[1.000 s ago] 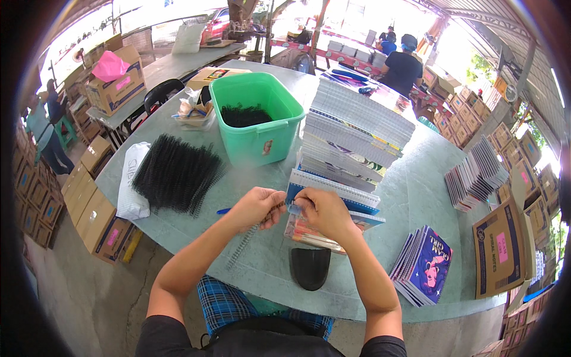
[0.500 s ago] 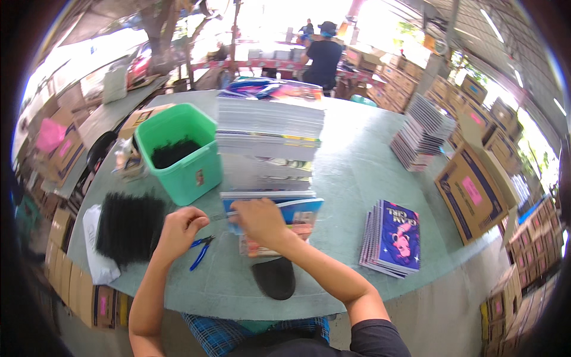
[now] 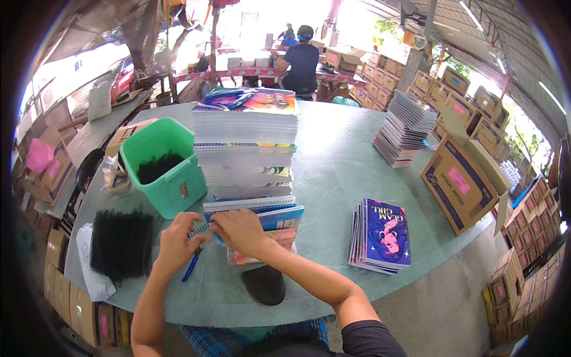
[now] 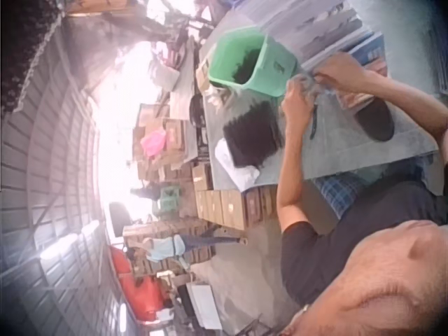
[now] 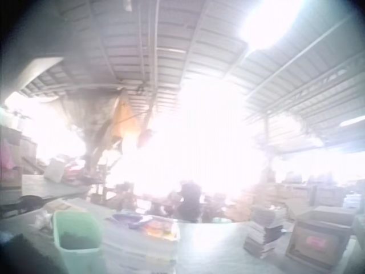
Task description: The person inserts a plastic spiral through the pre-punched holes of a notebook stack, uses a pair of pliers to trim and crimp the end of the coil, and then places the finished notebook onto a stack.
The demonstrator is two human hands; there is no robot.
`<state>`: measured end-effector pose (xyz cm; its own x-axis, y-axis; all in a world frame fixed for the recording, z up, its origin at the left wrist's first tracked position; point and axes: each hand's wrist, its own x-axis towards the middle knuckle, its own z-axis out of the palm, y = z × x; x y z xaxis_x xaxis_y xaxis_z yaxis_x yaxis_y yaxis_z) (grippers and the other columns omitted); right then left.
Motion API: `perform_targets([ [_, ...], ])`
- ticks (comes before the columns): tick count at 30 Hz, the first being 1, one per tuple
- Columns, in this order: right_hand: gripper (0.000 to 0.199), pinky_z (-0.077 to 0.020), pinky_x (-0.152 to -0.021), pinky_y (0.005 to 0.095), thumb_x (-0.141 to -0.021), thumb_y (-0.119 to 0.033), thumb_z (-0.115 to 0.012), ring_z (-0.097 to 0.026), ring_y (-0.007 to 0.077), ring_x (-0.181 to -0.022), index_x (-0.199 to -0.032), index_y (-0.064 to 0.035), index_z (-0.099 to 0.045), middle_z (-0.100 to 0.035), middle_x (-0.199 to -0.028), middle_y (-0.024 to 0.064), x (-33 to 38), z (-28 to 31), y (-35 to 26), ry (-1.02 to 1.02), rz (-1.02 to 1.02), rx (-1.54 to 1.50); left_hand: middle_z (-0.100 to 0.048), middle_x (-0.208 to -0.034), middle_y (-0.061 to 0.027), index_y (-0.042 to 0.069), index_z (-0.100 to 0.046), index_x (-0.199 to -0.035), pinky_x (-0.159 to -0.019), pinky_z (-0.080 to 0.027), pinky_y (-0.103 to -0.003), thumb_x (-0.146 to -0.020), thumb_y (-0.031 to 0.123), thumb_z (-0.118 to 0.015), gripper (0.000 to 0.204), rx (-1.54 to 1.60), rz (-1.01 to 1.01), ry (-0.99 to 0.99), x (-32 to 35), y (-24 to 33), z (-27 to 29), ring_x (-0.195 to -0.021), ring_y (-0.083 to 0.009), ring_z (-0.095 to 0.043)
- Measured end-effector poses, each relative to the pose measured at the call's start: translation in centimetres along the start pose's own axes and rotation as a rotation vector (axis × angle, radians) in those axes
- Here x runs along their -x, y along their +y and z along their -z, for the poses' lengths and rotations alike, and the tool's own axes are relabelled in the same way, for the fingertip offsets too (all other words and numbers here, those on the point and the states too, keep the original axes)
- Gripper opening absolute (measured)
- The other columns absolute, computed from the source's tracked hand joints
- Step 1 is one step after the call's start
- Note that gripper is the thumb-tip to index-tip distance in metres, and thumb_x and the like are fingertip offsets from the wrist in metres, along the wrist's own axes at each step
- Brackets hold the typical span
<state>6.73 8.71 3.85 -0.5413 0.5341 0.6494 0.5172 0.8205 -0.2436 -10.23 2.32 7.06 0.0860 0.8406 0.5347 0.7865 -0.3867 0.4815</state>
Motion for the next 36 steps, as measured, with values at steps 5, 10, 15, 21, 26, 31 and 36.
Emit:
perform_targets([
  [5, 0.018, -0.0427, -0.066, 0.0375, -0.08, -0.021, -0.061, -0.062, 0.024, -0.075, -0.095, -0.012, -0.063, -0.064, -0.076, 0.0047, 0.0, -0.1, 0.4, -0.032, 0.072, -0.016, -0.058, -0.065, -0.0117, 0.003, -0.062, -0.08, -0.054, -0.043, -0.033, -0.084, 0.017, -0.06, 0.016, 0.27, 0.289, -0.358, -1.0, -3.1, 1.2, -0.058, -0.0224, -0.056],
  [10, 0.02, -0.0425, -0.067, 0.0374, -0.081, -0.018, -0.06, -0.062, 0.0243, -0.077, -0.1, -0.0114, -0.062, -0.063, -0.076, 0.0055, -1.0, 1.0, -0.8, -0.111, -0.051, -0.01, -0.047, -0.057, -0.0015, 0.003, -0.06, -0.081, -0.053, -0.04, -0.026, -0.087, 0.02, -0.058, 0.019, 0.313, 0.099, -0.059, -1.0, -0.7, -0.8, -0.055, -0.0116, -0.046],
  [15, 0.021, -0.0436, -0.066, 0.0394, -0.08, -0.015, -0.062, -0.061, 0.0262, -0.076, -0.099, -0.0097, -0.057, -0.062, -0.076, 0.0061, -1.0, 1.0, -0.9, -0.011, -0.086, -0.177, -0.053, -0.068, -0.0025, 0.004, -0.062, -0.085, -0.061, -0.043, -0.028, -0.077, 0.016, -0.069, 0.016, 0.284, 0.312, -0.278, -1.2, -1.6, 1.7, -0.07, -0.0147, -0.052],
  [21, 0.024, -0.0464, -0.066, 0.0387, -0.076, -0.007, -0.063, -0.059, 0.027, -0.084, -0.098, -0.0077, -0.055, -0.06, -0.086, 0.0088, -0.9, 1.3, -0.7, -0.064, -0.114, -0.235, -0.061, -0.089, -0.0101, 0.007, -0.065, -0.096, -0.071, -0.046, -0.033, -0.077, 0.023, -0.067, 0.025, -0.147, -0.1, -0.25, 4.2, 0.6, -4.2, -0.08, -0.0255, -0.057],
  [26, 0.019, -0.047, -0.071, 0.0393, -0.074, -0.003, -0.063, -0.057, 0.0281, -0.09, -0.092, -0.0038, -0.057, -0.058, -0.092, 0.0112, -1.1, 0.2, -1.1, 0.022, 0.019, -0.315, -0.06, -0.087, -0.0172, 0.002, -0.058, -0.094, -0.075, -0.047, -0.041, -0.073, 0.026, -0.071, 0.034, 0.116, -0.026, -0.152, 9.5, 3.0, -14.3, -0.084, -0.0328, -0.059],
  [31, 0.015, -0.0458, -0.072, 0.0375, -0.077, -0.012, -0.064, -0.059, 0.0289, -0.082, -0.09, -0.0052, -0.061, -0.062, -0.086, 0.0099, 0.9, 4.0, 0.6, -0.019, -0.115, -0.02, -0.056, -0.094, -0.0183, -0.002, -0.053, -0.103, -0.075, -0.047, -0.04, -0.074, 0.019, -0.07, 0.039, 0.286, 0.295, -0.052, 6.9, 2.8, -5.8, -0.086, -0.0346, -0.057],
  [36, 0.013, -0.0439, -0.069, 0.0357, -0.08, -0.019, -0.064, -0.061, 0.0263, -0.072, -0.087, -0.0081, -0.064, -0.065, -0.077, 0.0078, 2.8, 6.1, 1.9, -0.008, -0.171, 0.033, -0.055, -0.091, -0.0117, -0.001, -0.053, -0.119, -0.078, -0.046, -0.034, -0.08, 0.001, -0.059, 0.039, 0.008, 0.085, -0.058, 3.3, 1.2, -1.0, -0.084, -0.0233, -0.056],
])
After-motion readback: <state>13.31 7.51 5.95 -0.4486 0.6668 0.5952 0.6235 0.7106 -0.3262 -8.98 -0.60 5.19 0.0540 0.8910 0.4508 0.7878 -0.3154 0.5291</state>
